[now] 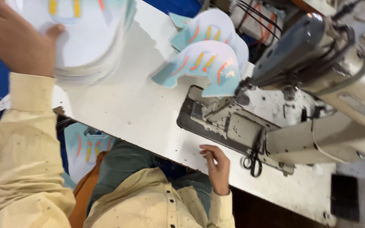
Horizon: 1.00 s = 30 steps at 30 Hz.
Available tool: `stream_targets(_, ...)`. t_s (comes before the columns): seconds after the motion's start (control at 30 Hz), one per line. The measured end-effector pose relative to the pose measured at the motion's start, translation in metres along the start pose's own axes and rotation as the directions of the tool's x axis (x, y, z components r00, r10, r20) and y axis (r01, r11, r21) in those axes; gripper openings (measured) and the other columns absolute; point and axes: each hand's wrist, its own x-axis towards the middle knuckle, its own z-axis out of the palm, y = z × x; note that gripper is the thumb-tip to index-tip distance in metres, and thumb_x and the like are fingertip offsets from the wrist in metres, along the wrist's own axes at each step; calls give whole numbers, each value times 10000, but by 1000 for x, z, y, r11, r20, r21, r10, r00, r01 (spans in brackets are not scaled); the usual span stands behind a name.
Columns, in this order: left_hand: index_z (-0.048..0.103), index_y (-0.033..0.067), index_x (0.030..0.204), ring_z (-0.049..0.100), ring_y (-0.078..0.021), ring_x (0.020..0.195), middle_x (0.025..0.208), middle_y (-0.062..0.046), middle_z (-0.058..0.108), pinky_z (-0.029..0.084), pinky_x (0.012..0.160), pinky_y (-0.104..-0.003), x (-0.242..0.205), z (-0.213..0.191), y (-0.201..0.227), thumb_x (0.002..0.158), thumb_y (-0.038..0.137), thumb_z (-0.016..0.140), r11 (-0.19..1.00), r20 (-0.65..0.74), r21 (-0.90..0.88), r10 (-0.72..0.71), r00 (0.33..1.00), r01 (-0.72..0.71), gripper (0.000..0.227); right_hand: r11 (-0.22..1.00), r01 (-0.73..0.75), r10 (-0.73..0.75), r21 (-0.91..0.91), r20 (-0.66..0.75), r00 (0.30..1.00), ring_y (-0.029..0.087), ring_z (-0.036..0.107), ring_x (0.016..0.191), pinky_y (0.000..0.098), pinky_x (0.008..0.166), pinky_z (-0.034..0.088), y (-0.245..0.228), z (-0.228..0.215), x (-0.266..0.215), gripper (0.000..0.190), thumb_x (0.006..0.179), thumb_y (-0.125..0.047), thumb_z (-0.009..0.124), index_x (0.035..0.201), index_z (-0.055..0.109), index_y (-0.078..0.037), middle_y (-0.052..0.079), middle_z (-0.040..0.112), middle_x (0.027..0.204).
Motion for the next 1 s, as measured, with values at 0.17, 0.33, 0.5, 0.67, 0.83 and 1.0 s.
stream_targets(0.17,496,-20,1426,714,-256,1051,1287,-164,693,604,911,-363,-4,-56,16,954,207,875,24,734,-675,-76,674,738,646,987,61,-88,146,187,978,182,751,933,291,793,595,-29,11,2,216,1043,-52,548,1137,738,-11,84,761,1076)
stream_targets(0.33,522,-64,1419,659,-218,1064,1240,-166,672,564,937,-355,-57,-177,47,801,1,792,-83,703,-667,259,663,740,677,806,-6,-104,591,152,983,167,708,1063,315,850,620,-59,23,36,458,1055,-432,505,1283,600,-46,62,702,1204)
stream_targets(0.5,615,-75,1316,695,-229,1024,1188,-169,729,568,875,-373,-165,-198,77,771,-16,775,-340,812,-3,548,201,941,571,620,-134,289,773,-66,955,220,714,976,372,885,616,-31,12,73,417,1032,-381,562,1220,601,-11,139,695,1113)
stream_targets(0.67,470,31,1414,678,-267,1120,1251,-165,671,573,907,-439,-187,-229,96,716,-11,761,-246,686,411,717,-120,878,758,598,-218,406,771,-56,912,198,723,881,350,769,621,-21,1,92,302,1025,-287,596,1153,577,-14,134,709,1067)
stream_targets(0.83,438,65,1440,635,-254,1153,1281,-133,641,542,932,-429,-195,-242,112,720,-10,762,-265,674,490,719,-168,830,793,629,-306,455,715,-19,890,181,717,806,317,705,601,-35,-8,115,288,1004,-264,613,1085,661,8,128,729,989)
stream_targets(1.0,472,42,1415,649,-277,1144,1258,-167,658,551,927,-435,-181,-245,122,726,-10,757,-291,701,472,696,-154,832,748,625,-295,393,722,36,919,156,705,782,301,693,587,-29,-11,130,268,1008,-251,620,1016,693,6,90,737,946)
